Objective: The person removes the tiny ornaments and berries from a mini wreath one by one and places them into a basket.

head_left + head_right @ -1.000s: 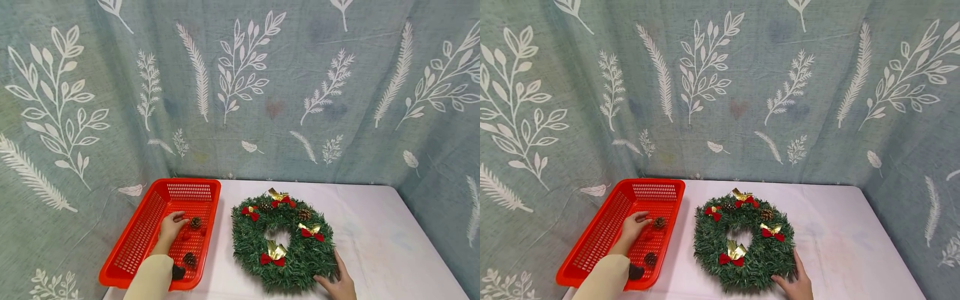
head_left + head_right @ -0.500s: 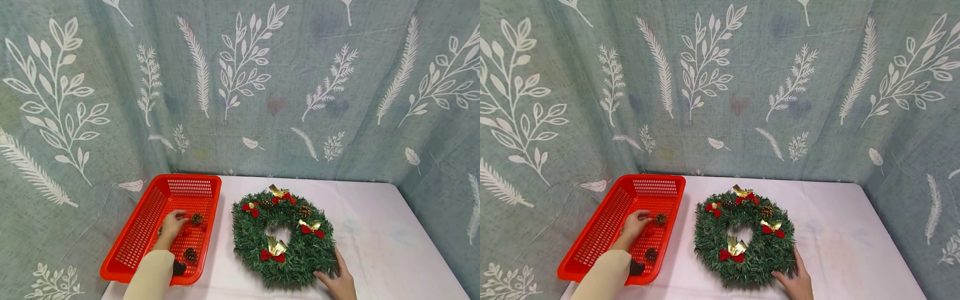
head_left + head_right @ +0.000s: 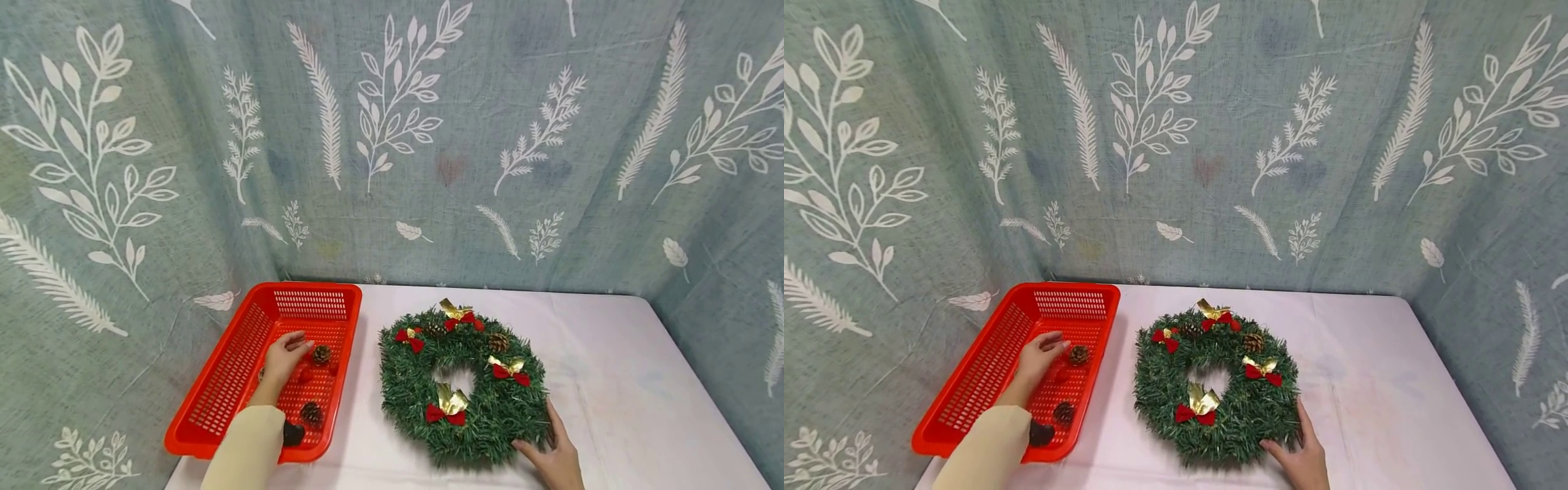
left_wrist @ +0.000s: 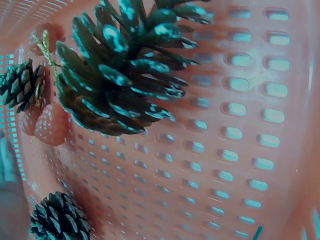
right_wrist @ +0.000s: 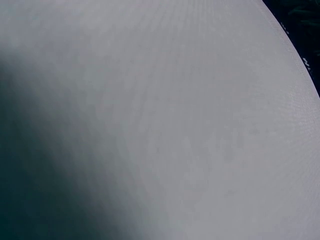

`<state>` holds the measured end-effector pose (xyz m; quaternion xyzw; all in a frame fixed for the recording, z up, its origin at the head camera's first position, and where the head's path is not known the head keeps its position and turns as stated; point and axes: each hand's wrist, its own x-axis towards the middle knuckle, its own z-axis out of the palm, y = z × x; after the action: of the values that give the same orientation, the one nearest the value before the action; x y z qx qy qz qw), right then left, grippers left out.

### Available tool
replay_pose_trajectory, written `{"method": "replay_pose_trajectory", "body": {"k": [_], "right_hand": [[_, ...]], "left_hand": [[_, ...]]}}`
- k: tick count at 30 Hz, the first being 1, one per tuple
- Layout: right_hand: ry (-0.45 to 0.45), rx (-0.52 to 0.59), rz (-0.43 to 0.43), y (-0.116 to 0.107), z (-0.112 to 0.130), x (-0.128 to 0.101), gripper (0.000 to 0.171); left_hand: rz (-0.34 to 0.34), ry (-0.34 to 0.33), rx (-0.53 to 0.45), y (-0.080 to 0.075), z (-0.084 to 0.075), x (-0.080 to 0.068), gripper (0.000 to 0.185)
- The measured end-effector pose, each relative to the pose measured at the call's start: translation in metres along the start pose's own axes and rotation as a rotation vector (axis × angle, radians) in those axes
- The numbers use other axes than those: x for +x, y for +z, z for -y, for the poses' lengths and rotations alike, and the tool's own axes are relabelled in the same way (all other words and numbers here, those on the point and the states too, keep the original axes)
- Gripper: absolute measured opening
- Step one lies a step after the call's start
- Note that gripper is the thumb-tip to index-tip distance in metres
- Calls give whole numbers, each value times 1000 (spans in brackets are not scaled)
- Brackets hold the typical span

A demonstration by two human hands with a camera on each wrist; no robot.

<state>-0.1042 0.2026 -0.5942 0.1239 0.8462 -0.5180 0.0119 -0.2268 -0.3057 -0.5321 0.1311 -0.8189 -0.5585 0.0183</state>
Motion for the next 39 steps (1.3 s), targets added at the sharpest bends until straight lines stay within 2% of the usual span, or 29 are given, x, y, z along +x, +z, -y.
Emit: {"method": "replay_pose_trajectory", "body": {"k": [8, 19, 28, 32, 39], "right_hand": [[20, 3, 14, -1, 2, -1, 113], [21, 7, 21, -2, 3, -1, 112], [48, 18, 43, -3, 5, 0, 113], [46, 13, 39, -3, 5, 0, 113], [42, 12, 33, -2, 3, 0, 112]], "left_hand": [[-25, 2, -81, 2, -10, 4, 60], [-55, 47, -157, -4, -29, 5, 55], [47, 131, -101, -1, -53, 4, 63], [64, 160, -130, 4, -66, 6, 63], [48, 181, -237, 17, -90, 10, 54]]}}
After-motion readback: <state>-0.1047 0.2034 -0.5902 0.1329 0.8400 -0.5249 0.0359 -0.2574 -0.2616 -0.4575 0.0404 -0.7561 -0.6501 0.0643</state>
